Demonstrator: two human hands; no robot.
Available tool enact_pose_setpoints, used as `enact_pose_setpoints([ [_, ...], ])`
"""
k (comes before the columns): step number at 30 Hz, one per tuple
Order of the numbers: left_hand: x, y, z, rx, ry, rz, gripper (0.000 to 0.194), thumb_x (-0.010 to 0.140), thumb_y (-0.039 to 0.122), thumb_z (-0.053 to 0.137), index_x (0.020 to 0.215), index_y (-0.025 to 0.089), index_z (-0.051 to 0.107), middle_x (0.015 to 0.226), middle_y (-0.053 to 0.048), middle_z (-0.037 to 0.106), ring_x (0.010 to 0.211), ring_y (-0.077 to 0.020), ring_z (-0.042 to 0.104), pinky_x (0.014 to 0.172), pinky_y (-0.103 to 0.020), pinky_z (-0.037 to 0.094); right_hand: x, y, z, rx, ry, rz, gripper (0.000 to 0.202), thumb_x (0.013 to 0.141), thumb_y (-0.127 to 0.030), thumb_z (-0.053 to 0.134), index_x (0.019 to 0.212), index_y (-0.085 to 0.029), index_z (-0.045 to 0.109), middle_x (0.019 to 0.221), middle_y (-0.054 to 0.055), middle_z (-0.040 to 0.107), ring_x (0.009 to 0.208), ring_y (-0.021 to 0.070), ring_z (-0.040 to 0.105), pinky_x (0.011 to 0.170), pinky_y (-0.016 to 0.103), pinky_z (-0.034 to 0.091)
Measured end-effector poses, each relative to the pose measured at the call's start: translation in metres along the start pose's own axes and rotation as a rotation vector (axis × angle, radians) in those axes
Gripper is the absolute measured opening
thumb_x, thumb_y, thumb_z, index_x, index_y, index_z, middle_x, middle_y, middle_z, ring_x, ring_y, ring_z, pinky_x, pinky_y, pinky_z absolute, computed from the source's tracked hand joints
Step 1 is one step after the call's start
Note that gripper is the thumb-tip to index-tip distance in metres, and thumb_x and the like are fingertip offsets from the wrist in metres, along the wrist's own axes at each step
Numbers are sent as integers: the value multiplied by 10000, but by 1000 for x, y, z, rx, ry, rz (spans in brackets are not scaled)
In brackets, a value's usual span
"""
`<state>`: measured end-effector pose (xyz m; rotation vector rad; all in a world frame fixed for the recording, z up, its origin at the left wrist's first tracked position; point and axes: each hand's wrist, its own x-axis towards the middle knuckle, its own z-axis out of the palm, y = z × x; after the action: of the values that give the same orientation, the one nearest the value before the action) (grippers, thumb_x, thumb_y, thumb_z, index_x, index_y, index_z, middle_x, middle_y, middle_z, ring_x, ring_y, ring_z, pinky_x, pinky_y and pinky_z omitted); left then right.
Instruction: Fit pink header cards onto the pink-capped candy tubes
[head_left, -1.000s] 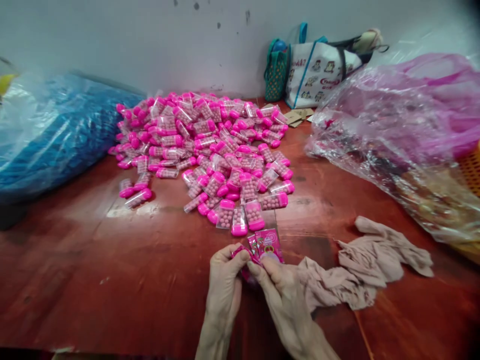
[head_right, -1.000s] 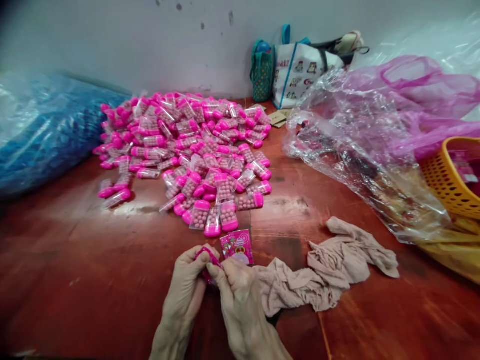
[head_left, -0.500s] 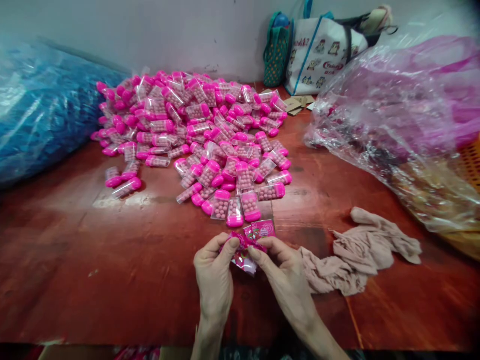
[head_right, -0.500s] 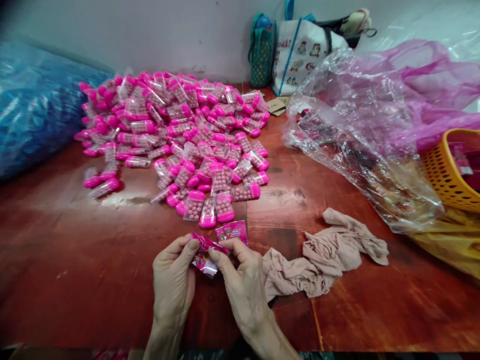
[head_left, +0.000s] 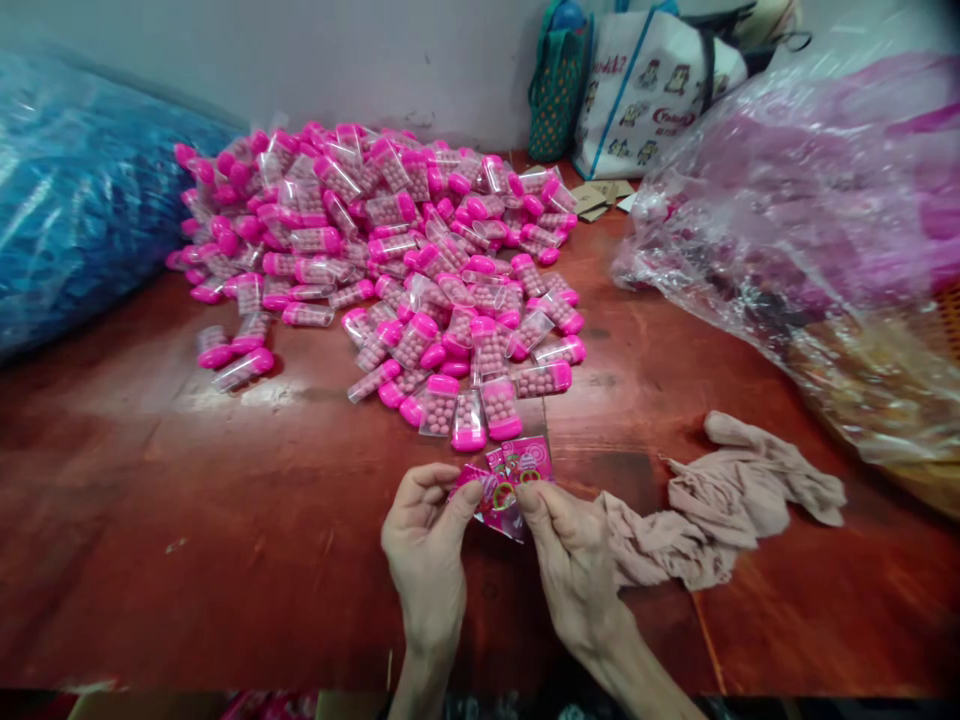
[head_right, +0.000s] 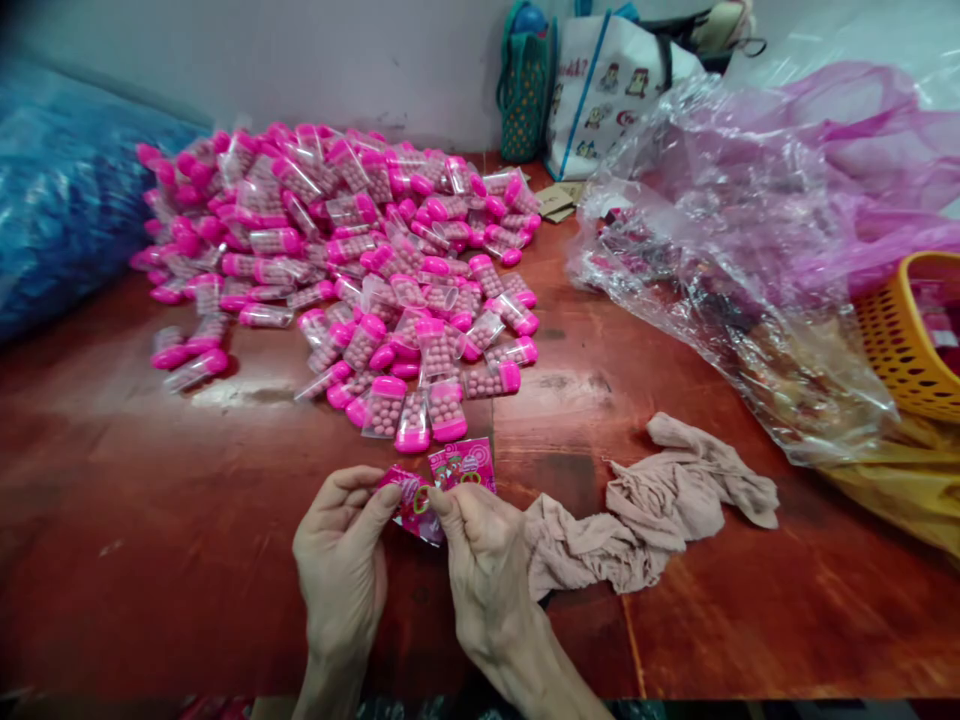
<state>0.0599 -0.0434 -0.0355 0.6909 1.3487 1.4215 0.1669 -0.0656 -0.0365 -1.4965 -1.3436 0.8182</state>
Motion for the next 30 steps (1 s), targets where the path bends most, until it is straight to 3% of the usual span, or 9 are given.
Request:
enact_pose_setpoints([
  [6, 4, 4, -6, -50, -251, -152, 40, 670, 148, 717, 680, 160, 680, 633, 16, 641, 592, -88, 555, 600, -178, 461, 3, -3, -5, 57, -38, -31, 287, 922, -252, 423, 674, -180, 550, 621, -10, 535, 561, 120, 488, 524, 223, 355],
  [9, 4, 7, -5, -59, -292, -67, 43, 695, 129, 684, 681, 158, 711, 810, -34, 675, 753, -145, 597, 700, -231, 475, 5, -7, -9, 58, -45, -3, 181, 897, -223, 477, 778, -179, 605, 675, -1, 597, 588, 122, 524, 544, 216, 376],
  [12, 1, 10, -4, -76, -271, 41, 98, 690, 103, 672, 618, 165, 699, 987, -57, 666, 870, -193, 600, 780, -288, 471, 5, -10, -10, 0, -46, -40, 243, 907, -228, 464, 709, -172, 593, 587, -17, 534, 526, 108, 482, 508, 211, 346],
  [16, 1, 10, -4, -114, -210, 62, 70, 682, 144, 685, 615, 158, 697, 693, -26, 650, 693, -148, 581, 654, -238, 469, 3, -9, -12, -121, -118, -132, 405, 930, -311, 413, 555, -178, 492, 524, -25, 429, 488, 109, 421, 480, 229, 303],
  [19, 8, 9, -9, -177, -62, -35, 47, 654, 184, 718, 626, 151, 699, 638, -3, 644, 624, -112, 565, 602, -200, 462, 10, -6, -17, -127, -138, -30, 422, 948, -328, 358, 572, -183, 484, 518, -30, 450, 468, 105, 434, 471, 221, 314],
  [21, 12, 9, -13, -235, 73, -70, 73, 604, 193, 757, 630, 153, 702, 633, 9, 663, 611, -95, 578, 612, -184, 471, 22, -5, -19, -181, -27, 12, 364, 944, -307, 372, 640, -183, 529, 542, -26, 501, 479, 111, 469, 493, 221, 349],
  [24, 17, 12, -19, -284, 145, -114, 136, 539, 189, 794, 632, 150, 703, 626, 13, 684, 606, -91, 604, 626, -182, 488, 48, -3, -16, -391, 80, -153, 166, 903, -201, 446, 917, -162, 606, 805, 54, 615, 699, 171, 573, 652, 271, 434],
  [27, 21, 15, -22, -309, 102, -193, 154, 529, 194, 802, 623, 138, 694, 619, 5, 688, 587, -90, 608, 605, -182, 495, 71, -2, -8, -687, -103, -360, 343, 866, -64, 414, 1153, -183, 558, 1146, 147, 536, 971, 251, 535, 743, 350, 459],
  [30, 27, 18, -24, -349, 56, -276, 166, 533, 201, 804, 619, 125, 684, 607, -1, 684, 569, -93, 606, 589, -195, 504, 86, 3, -4, -893, -289, -495, 410, 825, -7, 457, 1178, -187, 560, 1324, 185, 410, 1142, 314, 421, 842, 437, 431],
])
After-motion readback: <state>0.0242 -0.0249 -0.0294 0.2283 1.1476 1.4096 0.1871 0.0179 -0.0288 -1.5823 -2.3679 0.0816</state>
